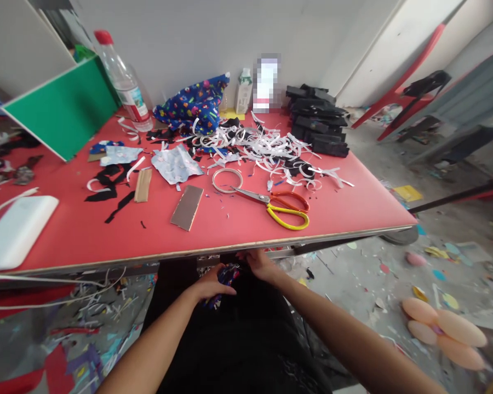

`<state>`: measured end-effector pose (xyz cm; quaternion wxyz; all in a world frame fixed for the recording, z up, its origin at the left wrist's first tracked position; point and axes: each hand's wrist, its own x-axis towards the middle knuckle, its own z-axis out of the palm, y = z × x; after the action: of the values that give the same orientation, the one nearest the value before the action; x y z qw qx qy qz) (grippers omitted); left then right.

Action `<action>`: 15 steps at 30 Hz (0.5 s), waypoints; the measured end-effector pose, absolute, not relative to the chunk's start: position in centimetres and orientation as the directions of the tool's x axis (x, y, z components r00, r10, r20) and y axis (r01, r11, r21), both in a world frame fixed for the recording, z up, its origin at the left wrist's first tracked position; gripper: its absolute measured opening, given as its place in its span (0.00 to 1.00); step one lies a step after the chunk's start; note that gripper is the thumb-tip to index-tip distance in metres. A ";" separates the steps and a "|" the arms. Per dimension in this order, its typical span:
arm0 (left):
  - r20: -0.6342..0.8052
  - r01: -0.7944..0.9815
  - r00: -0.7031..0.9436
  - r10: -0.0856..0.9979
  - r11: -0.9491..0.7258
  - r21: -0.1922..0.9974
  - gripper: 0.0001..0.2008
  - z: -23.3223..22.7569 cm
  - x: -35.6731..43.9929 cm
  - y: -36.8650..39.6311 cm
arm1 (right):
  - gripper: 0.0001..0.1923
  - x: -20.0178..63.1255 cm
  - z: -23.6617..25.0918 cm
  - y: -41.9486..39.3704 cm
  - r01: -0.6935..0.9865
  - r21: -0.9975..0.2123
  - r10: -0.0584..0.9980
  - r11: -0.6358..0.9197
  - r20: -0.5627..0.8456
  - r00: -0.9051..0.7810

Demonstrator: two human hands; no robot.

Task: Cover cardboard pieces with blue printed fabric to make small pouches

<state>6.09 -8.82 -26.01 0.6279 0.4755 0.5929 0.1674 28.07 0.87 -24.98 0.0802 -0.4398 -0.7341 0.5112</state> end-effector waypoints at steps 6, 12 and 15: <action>-0.617 0.314 0.309 0.724 0.535 0.784 0.20 -26.0 5.8 -8.8 | 0.19 26.8 -23.4 0.9 0.608 -0.767 0.604 0.205 -0.389 -0.695; -0.631 0.285 0.346 0.694 0.563 0.776 0.20 -25.9 5.7 -8.7 | 0.19 27.0 -22.8 1.4 0.685 -0.652 0.501 0.325 -0.495 -0.710; -0.626 0.272 0.364 0.690 0.564 0.780 0.20 -26.0 5.8 -8.6 | 0.19 26.9 -22.9 1.5 0.702 -0.591 0.422 0.397 -0.562 -0.712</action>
<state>5.76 -8.64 -25.98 0.6974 0.4421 0.5437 0.1500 26.88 1.47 -22.89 -0.1632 -0.3426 -0.8197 0.4290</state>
